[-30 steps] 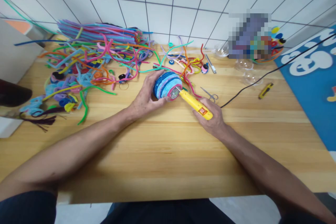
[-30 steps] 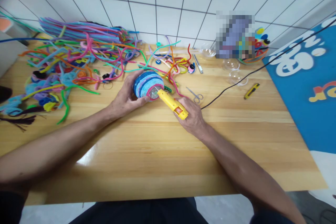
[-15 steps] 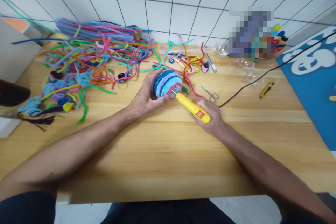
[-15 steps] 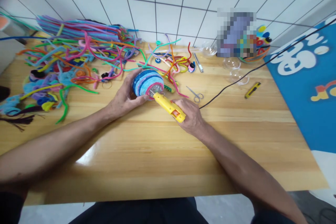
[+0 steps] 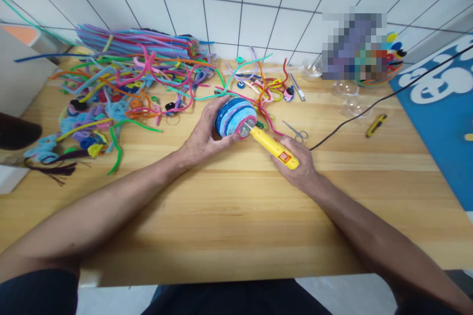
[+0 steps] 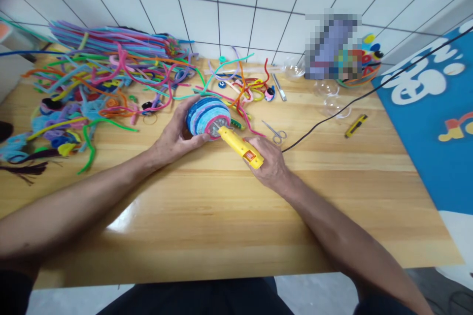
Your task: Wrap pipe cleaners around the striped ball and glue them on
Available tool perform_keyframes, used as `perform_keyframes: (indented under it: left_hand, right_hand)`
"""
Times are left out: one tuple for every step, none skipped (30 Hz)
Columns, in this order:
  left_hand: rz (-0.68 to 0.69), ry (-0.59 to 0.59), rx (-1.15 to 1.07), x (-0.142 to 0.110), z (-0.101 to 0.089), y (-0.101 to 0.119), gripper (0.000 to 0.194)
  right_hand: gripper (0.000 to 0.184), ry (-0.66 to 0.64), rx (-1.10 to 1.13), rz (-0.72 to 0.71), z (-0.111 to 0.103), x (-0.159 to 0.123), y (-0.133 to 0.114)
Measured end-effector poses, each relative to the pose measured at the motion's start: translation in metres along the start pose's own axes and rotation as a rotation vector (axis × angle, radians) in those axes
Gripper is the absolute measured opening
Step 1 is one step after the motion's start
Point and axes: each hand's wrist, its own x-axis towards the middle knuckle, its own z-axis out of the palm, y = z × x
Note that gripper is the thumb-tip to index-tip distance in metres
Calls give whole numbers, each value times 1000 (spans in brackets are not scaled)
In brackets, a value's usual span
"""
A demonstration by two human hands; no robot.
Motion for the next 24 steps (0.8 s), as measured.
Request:
perform_keyframes:
  left_hand:
    - [2,2,1,0,0,0,96]
    - [5,2,5,0,0,1,97]
    - [7,1,11,0,-1,1,97]
    - [8,-2,18,1,-1,1,97]
    - [6,-6,24,1,-1,1,98]
    - [3,-11,29,1,-1,1,98]
    - [-1,-13,32,1,-1,1,99]
    - [-4,-14,30,1,-1,1,99]
    - [-6,-13,25,1,-1,1,99]
    - [-7,-10,17,0,-1,1,98]
    - [-7,-7,10,0,0,0,98]
    - [-7,-5,3,0,0,0,97]
    - [-8,-3,-2,0,1,0,97]
    - [-9,-2,-5,0,1,0,98]
    - [-10,-1,-7,0,1,0,98]
    - [-9,-1,-8,0,1,-1,98]
    - [-5,-2,-7,0,1,-1,97]
    - [3,-3,-7,0,1,-1,97]
    - [12,-4,-6,0,1,-1,97]
    - [20,-5,-6,0,0,-2,97]
    - [23,-5,-4,0,0,-2,96]
    - [20,-4,-1,0,1,-2,96]
    - [13,-4,0,0,1,-2,96]
    - [4,-3,-1,0,1,-1,96]
  right_hand:
    - [19,-3,6,6,0,0,0]
    - [19,-11,12,1,-1,0,0]
    - [19,-24,14,-9,-1,0,0]
    - [18,-41,13,-20,-1,0,1]
    - [17,-59,10,-27,-1,0,1]
    - [16,-73,7,-25,-1,-1,1]
    - [16,-82,5,-15,0,-1,1]
    - [15,-82,3,1,0,-1,1]
    - [15,-75,1,22,0,-1,1]
    - [13,-59,-3,44,0,-1,0]
    - [11,-44,-9,68,0,-1,0]
    - [10,-31,-16,93,0,-1,-1]
    - [8,-20,-25,115,0,-1,-2]
    - [7,-14,-31,130,0,-1,-3]
    - [6,-8,-33,138,0,-1,-4]
    - [6,0,-33,139,0,-1,-4]
    - [6,10,-29,136,0,-1,-5]
    - [7,23,-22,133,0,0,-5]
    - [8,32,-16,133,0,-1,-5]
    - [8,38,-11,138,0,-1,-5]
    - [8,40,-9,146,-1,-1,-5]
    - [8,38,-8,158,-1,-1,-5]
    - [7,35,-9,171,-1,-1,-4]
    - [7,33,-10,182,-1,-1,-4]
